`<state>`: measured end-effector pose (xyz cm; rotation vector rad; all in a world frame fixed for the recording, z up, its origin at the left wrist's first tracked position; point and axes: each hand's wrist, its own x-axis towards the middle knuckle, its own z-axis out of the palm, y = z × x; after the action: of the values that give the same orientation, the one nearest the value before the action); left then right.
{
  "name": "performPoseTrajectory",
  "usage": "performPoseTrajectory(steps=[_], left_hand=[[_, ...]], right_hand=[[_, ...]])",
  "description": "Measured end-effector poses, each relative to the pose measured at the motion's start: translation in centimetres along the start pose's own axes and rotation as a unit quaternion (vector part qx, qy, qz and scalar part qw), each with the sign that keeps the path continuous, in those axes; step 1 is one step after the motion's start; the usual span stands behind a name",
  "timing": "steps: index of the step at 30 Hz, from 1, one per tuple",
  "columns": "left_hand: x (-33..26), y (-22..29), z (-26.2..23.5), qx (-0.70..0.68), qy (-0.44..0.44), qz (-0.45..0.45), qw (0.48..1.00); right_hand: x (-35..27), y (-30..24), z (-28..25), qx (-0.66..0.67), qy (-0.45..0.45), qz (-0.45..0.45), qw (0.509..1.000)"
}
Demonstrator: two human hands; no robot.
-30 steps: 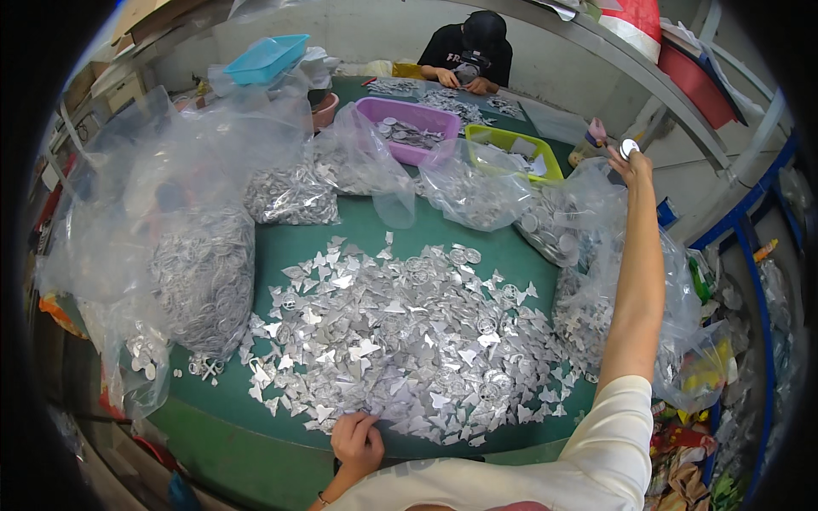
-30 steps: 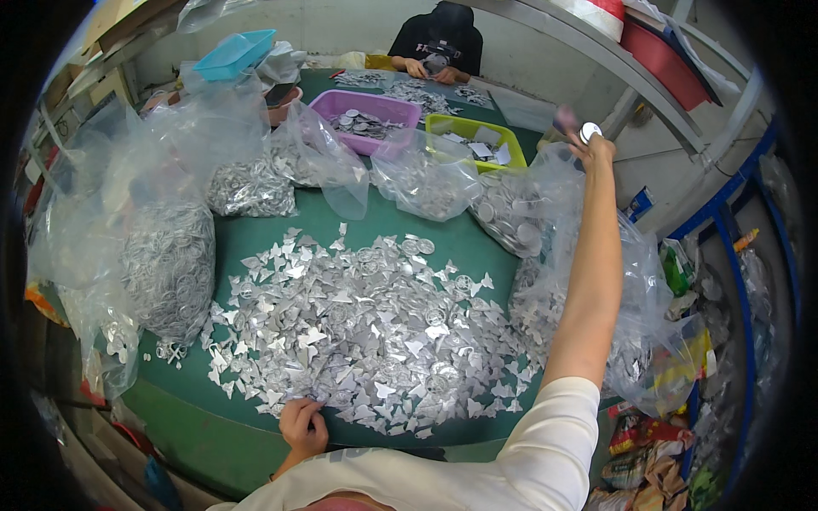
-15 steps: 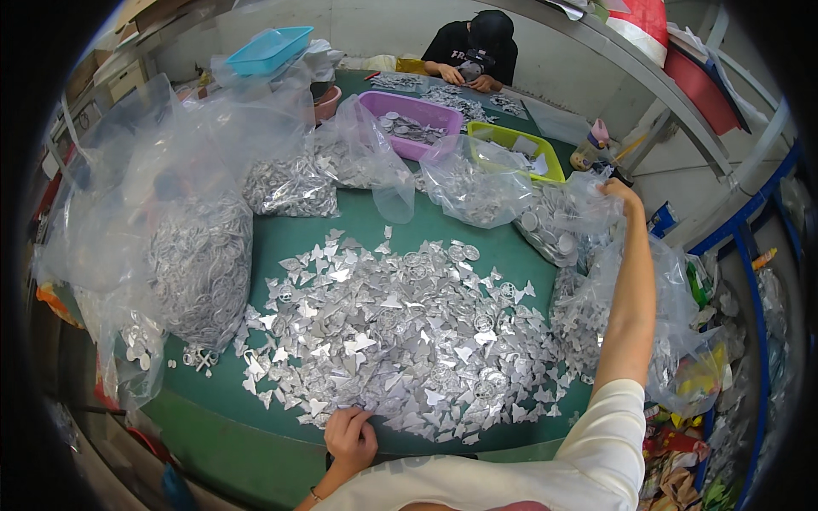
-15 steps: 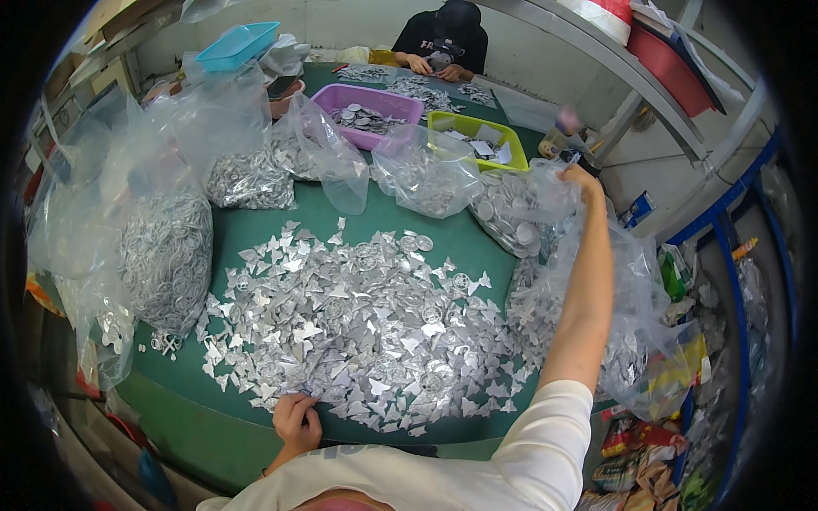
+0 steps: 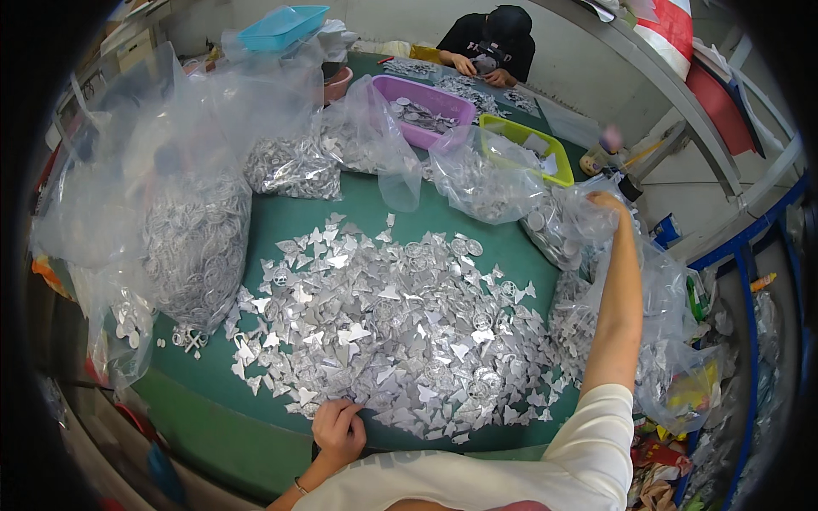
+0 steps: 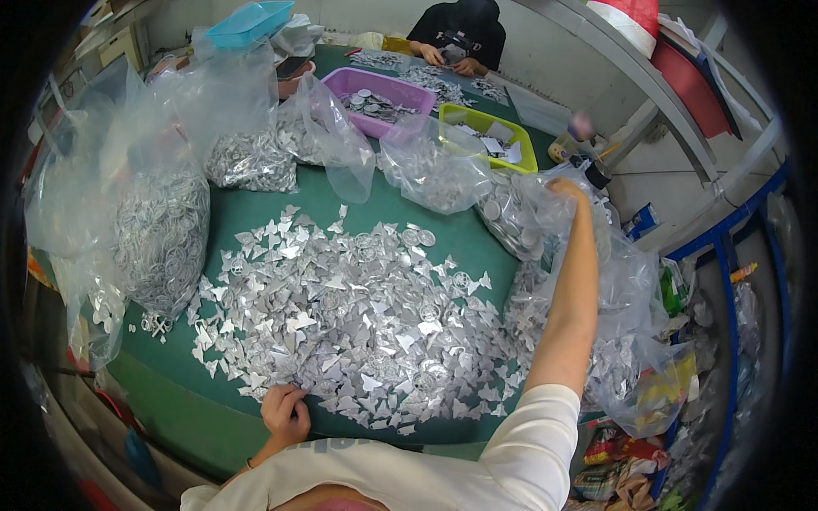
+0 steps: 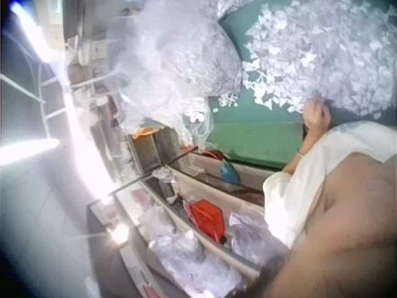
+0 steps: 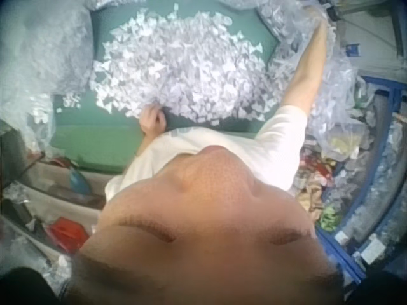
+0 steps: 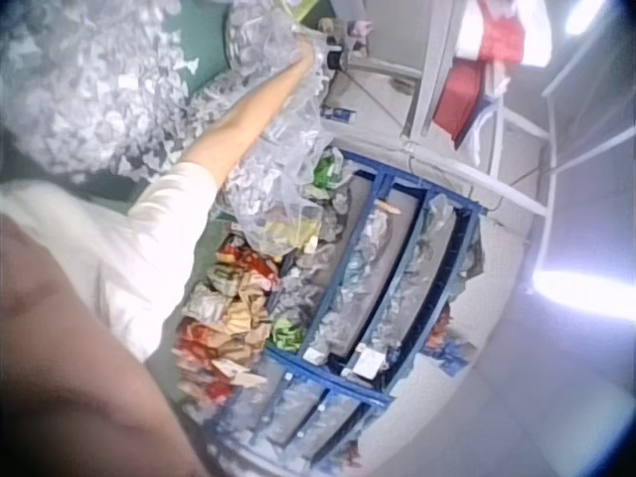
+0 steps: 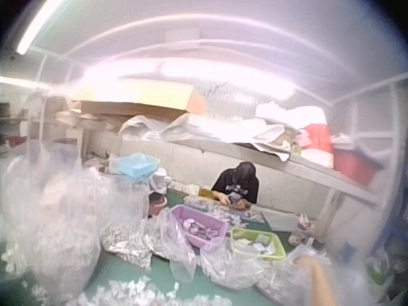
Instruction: The person sorts and organizes small silver-colored metal or plastic components by hand, picking them up from a pile and placing them into different plastic bags and trays.
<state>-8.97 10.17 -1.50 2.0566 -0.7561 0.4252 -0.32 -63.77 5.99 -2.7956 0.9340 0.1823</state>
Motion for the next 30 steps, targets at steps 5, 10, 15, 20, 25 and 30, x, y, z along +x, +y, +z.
performPoseTrajectory(steps=[5, 10, 15, 20, 25, 30], left_hand=[[-0.1, 0.1, -0.6, 0.008, 0.014, 0.0, 1.0], [0.2, 0.1, 0.0, -0.012, 0.008, 0.009, 1.0], [-0.2, -0.2, -0.3, -0.015, 0.009, 0.005, 1.0], [-0.1, 0.1, -0.2, -0.017, 0.013, 0.003, 1.0], [-0.4, -0.4, -0.2, -0.005, 0.03, 0.021, 0.999], [-0.4, -0.5, 0.1, -0.007, 0.018, 0.022, 1.0]], right_hand=[[-0.6, -1.7, 0.4, -0.091, 0.282, 0.148, 0.944], [-9.5, -5.0, -1.6, 0.052, 0.372, 0.352, 0.857], [-8.5, -0.6, -0.6, 0.353, 0.208, 0.247, 0.878], [-6.6, 0.0, -3.2, 0.215, 0.364, 0.215, 0.88], [-5.3, 0.0, -4.9, 0.36, 0.378, 0.265, 0.811], [-10.0, -3.9, -8.3, 0.689, 0.354, 0.097, 0.625]])
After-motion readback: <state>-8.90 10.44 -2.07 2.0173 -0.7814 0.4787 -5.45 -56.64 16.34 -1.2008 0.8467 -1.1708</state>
